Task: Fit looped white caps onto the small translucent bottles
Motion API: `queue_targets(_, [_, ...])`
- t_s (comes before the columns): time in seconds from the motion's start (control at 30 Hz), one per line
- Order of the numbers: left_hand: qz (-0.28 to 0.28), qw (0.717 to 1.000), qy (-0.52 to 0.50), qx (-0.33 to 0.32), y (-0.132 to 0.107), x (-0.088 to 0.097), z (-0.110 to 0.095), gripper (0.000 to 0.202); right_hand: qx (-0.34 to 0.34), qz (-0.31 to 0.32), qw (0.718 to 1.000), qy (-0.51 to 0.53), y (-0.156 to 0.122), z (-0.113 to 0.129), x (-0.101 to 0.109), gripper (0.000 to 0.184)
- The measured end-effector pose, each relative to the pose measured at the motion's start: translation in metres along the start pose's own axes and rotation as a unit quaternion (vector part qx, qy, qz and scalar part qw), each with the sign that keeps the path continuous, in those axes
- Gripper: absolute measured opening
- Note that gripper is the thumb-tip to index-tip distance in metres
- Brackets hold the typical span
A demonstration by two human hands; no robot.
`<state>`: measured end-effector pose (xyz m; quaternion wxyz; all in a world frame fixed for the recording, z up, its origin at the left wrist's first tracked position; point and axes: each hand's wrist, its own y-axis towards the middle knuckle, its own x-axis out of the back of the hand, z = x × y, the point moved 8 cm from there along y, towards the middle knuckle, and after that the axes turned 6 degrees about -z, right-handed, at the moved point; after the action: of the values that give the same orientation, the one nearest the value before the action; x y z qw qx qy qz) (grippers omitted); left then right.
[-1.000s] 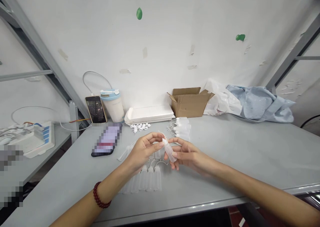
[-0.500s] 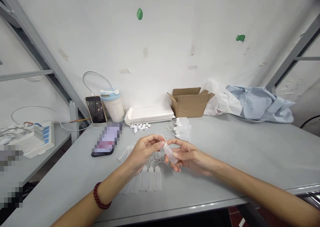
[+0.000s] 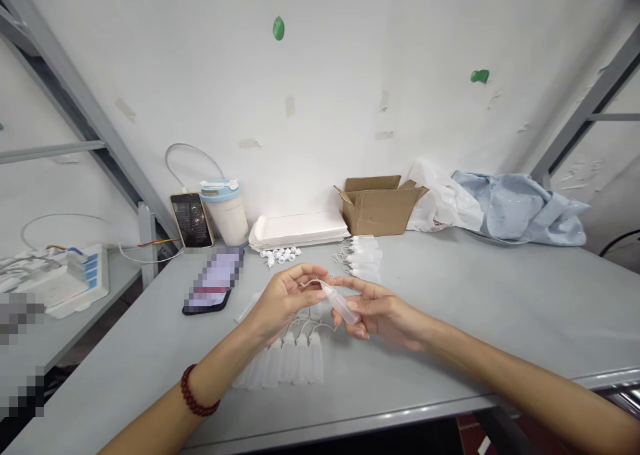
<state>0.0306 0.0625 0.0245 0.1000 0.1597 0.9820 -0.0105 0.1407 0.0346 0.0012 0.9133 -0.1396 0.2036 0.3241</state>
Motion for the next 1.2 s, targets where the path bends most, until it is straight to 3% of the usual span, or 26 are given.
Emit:
queue_targets(0.17, [0.028,0.999,0.045,0.009,-0.002,-0.008,0.002,0.015,0.008,-0.013,1.0,-0.018,0.0,0.004,0.001,0.042])
queue_targets(0.63, [0.078,0.989,0.124,-0.011,-0.001,-0.006,0.003,0.022,-0.008,-0.041,0.999,-0.018,-0.001,0.004,0.005,0.038])
queue_targets(0.73, [0.071,0.988,0.137,-0.007,-0.002,-0.007,0.003,0.022,-0.005,-0.048,0.999,-0.022,-0.002,0.005,0.005,0.036])
queue_targets(0.93, [0.004,0.975,0.221,-0.023,-0.002,-0.005,-0.001,0.025,-0.005,-0.054,0.998,-0.036,-0.002,0.004,0.008,0.031])
queue_targets(1.2, [0.06,0.975,0.209,-0.037,-0.002,-0.011,-0.001,0.02,-0.024,-0.068,0.997,-0.029,-0.002,0.001,0.01,0.036])
